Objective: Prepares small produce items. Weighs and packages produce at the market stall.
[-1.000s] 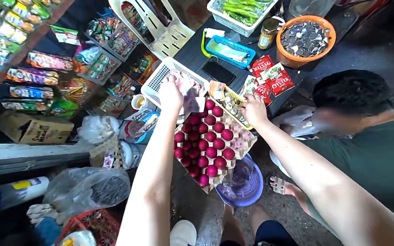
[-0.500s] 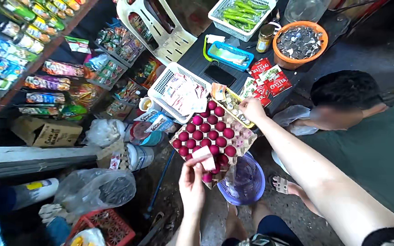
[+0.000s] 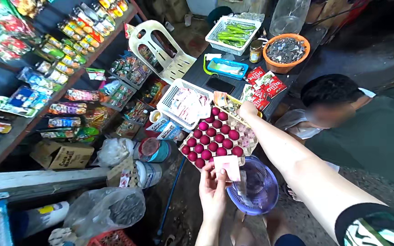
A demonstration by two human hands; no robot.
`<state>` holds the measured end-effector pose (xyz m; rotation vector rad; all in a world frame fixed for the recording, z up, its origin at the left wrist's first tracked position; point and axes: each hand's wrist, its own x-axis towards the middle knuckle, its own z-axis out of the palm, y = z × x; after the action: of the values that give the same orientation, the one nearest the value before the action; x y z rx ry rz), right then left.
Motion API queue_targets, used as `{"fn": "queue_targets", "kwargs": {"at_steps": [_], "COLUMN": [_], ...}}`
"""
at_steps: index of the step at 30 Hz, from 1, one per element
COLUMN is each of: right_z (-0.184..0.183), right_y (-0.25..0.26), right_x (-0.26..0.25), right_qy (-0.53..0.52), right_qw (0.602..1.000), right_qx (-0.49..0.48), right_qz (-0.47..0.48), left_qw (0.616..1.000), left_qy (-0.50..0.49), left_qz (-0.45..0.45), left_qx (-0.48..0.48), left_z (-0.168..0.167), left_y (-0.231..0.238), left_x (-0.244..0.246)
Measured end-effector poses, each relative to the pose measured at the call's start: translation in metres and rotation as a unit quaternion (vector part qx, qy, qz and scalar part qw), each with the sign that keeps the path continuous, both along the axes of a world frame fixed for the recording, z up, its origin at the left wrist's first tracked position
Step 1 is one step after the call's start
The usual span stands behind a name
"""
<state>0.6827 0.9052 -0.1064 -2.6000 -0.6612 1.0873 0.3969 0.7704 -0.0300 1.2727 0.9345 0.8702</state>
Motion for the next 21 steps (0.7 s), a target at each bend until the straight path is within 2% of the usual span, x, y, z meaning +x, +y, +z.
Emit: {"fn": "queue_targets", "kwargs": {"at_steps": [5,8,11,14,15,16,18,19,21], "right_z": [-0.010,-0.028,-0.009,0.032,0.047,0.059,0.075,0.081,0.091], "right_y": [-0.003,-0.011,-0.041,-0.098,-0.126,-0.156,-0.226,-0.262,-0.337], "right_x": [-0.003,-0.005,-0.026,-0.062,-0.079,-0.096,-0.131,-0.146,-0.178], "right_qy": [0.024,0.059,0.172,0.338,0.363,0.364,0.341,0.328,0.291], "right_qw": [0.991,0.965,0.895,0.761,0.726,0.709,0.718,0.736,0.802], "right_qx": [0.068,0.186,0.326,0.465,0.498,0.523,0.534,0.518,0.442], "right_qz": [-0.114,-0.175,-0.250,-0.301,-0.305,-0.302,-0.290,-0.287,-0.278], "left_qw": [0.999,0.998,0.995,0.991,0.989,0.987,0.982,0.979,0.961], "left_qy": [0.011,0.018,0.025,0.002,-0.004,-0.009,-0.009,0.004,0.049], "left_qz": [-0.038,-0.032,-0.042,-0.082,-0.098,-0.115,-0.156,-0.186,-0.270], "left_qx": [-0.024,-0.060,-0.089,-0.106,-0.109,-0.111,-0.106,-0.089,-0.025], "left_z": [-0.020,-0.012,0.003,0.019,0.023,0.026,0.030,0.033,0.034], "left_y": [-0.009,-0.007,0.000,0.006,0.007,0.006,-0.003,-0.010,-0.029], "left_x": [-0.030,-0.051,-0.069,-0.073,-0.072,-0.068,-0.060,-0.054,-0.041]}}
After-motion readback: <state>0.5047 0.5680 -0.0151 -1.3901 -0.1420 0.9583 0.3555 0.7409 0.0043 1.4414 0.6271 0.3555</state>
